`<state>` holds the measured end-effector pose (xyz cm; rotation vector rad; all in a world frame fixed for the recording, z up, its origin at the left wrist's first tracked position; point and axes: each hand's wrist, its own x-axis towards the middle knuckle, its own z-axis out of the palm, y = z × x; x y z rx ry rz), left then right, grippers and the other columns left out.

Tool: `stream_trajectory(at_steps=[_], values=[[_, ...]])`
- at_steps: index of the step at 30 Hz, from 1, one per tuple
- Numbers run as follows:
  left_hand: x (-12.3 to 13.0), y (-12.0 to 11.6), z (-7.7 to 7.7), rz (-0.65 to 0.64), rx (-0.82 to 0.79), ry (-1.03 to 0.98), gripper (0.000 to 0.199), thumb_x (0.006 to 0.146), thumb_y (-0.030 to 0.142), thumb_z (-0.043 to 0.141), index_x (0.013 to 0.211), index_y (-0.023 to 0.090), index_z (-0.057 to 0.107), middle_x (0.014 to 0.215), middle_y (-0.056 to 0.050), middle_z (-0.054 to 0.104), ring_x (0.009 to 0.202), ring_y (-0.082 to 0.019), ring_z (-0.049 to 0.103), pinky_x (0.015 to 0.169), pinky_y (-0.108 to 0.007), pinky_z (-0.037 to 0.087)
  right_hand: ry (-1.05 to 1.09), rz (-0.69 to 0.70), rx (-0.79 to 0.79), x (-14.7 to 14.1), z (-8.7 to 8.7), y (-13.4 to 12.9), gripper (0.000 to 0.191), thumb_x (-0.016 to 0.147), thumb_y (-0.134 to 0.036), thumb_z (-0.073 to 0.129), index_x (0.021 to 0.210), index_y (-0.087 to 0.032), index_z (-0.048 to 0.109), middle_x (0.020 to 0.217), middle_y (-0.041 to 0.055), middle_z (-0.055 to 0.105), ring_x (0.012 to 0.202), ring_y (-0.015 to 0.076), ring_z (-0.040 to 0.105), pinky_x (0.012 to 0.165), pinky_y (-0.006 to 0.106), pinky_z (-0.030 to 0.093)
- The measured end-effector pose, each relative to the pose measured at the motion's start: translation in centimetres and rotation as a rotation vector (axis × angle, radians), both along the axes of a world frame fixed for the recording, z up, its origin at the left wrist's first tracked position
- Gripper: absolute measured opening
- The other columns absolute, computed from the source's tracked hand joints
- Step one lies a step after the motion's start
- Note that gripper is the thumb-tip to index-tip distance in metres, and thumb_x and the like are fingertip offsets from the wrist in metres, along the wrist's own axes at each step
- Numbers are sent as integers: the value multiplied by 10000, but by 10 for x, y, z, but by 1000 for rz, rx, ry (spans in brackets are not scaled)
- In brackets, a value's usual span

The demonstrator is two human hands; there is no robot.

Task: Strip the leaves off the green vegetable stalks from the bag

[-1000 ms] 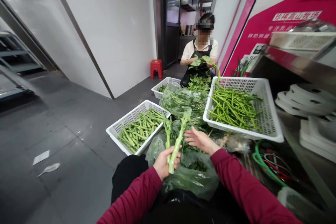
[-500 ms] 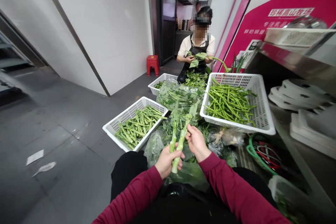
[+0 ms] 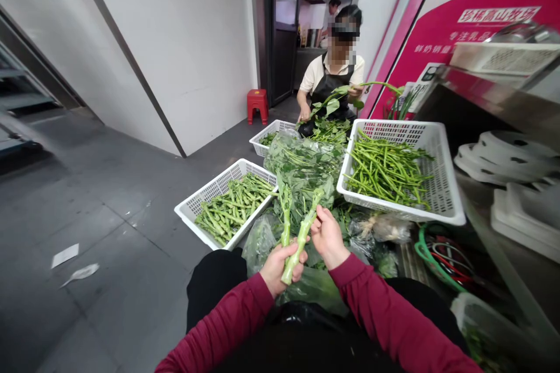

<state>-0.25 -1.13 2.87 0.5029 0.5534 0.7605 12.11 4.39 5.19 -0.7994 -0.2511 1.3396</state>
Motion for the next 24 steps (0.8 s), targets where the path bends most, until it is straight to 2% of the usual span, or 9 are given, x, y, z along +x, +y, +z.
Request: stream_trajectory(at_steps=[4,6,10,14,17,18,20,23,24], values=[[7,-5,2,84,30,73,370,748,320,528,1059,130,464,618,8,523,336,-65,431,289,-176,291,-196,-113,-38,-8,0,-3,343,647,-351,665,651,-199,358,441,-123,263,329,27,182,302,159,138],[9,-5,3,113,16,78,365,739,326,540,1039,131,468,618,9,523,340,-65,431,291,-177,297,-311,-145,-13,-11,-3,-6,315,682,-381,629,676,-210,365,445,-118,293,328,37,227,314,169,171],[5,-3,4,228,-23,96,317,704,347,585,932,151,483,612,24,518,354,-56,435,311,-171,315,-680,13,81,-12,-15,-17,293,752,-443,537,637,-207,405,440,-72,382,377,85,372,409,226,316],[4,4,-6,267,7,230,303,669,360,613,836,143,481,594,8,535,348,-79,457,318,-190,337,-1121,131,114,-9,-25,-29,362,774,-455,489,523,-195,456,446,6,491,438,131,456,547,281,368],[-3,28,-19,478,-55,516,266,713,349,565,846,139,471,585,8,533,354,-79,460,367,-216,382,-1315,222,190,-10,-30,-31,320,766,-429,495,543,-200,504,480,37,551,509,167,520,648,302,379],[-10,40,-23,574,-89,635,240,739,334,533,858,136,469,582,10,530,360,-78,461,391,-226,397,-1340,255,172,-9,-32,-27,316,764,-423,496,537,-203,497,479,43,557,521,175,532,656,307,382],[-32,68,-29,709,-124,810,203,782,289,472,902,126,474,594,3,538,384,-80,474,436,-239,415,-1366,337,40,-1,-36,-7,309,746,-402,518,514,-207,459,445,45,543,497,182,533,620,314,392],[-82,106,-33,837,-124,1027,193,784,247,469,902,99,507,602,-30,552,456,-105,518,490,-244,411,-1279,497,-205,33,-45,46,231,672,-335,604,559,-195,459,432,34,529,432,174,514,508,300,383],[-97,115,-33,871,-115,1117,182,766,238,500,866,88,527,599,-47,556,497,-122,537,507,-246,407,-1219,499,-243,48,-49,65,196,637,-305,638,604,-182,489,489,46,557,453,172,525,498,294,384]])
